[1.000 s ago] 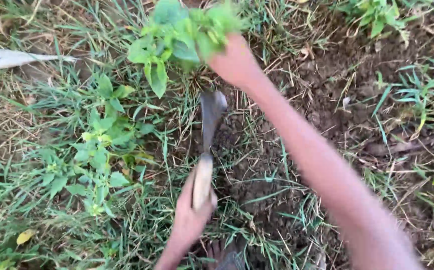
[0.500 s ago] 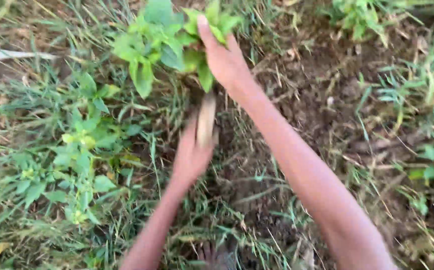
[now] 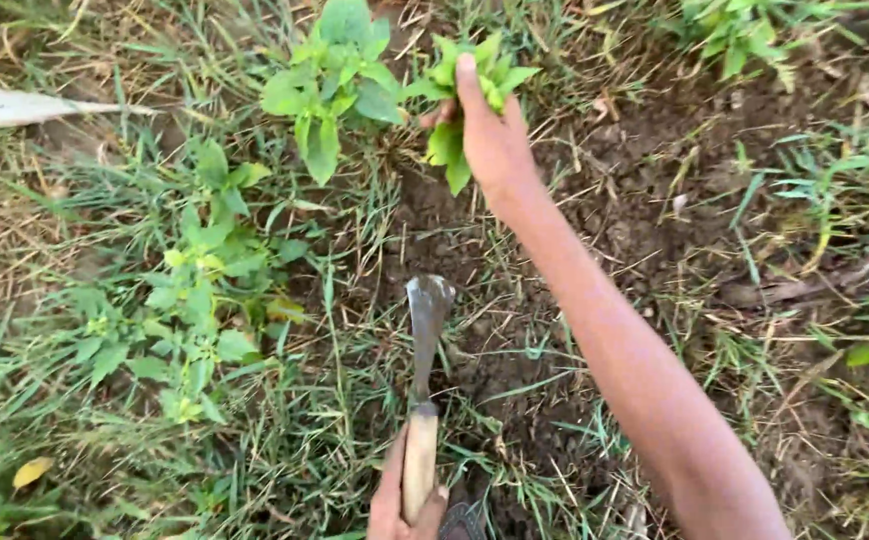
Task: Dig the soil using a hand trowel to prepare for planting.
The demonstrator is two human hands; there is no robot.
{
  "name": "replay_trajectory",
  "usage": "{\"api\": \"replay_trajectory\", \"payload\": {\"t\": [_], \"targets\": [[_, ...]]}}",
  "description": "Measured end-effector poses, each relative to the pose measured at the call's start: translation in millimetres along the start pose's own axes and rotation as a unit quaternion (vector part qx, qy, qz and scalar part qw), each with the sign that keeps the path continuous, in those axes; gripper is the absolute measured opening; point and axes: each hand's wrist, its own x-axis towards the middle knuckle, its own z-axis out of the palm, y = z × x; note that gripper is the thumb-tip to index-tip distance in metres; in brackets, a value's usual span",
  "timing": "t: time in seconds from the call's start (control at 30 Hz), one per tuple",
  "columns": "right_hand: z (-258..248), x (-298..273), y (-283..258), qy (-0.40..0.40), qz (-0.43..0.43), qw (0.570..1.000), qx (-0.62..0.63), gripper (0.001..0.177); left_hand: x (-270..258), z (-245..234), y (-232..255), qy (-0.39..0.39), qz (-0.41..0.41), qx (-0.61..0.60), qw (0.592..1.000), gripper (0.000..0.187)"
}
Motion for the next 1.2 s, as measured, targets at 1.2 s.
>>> {"api": "replay_trajectory", "payload": {"t": [1.2], "targets": [[5.9,-22.6,2.3,0.052,-0.053,0.995,-0.062,0.056,65.2,-28.1,86.1,-0.075,0.034,0.156,0.984,0.056]]}}
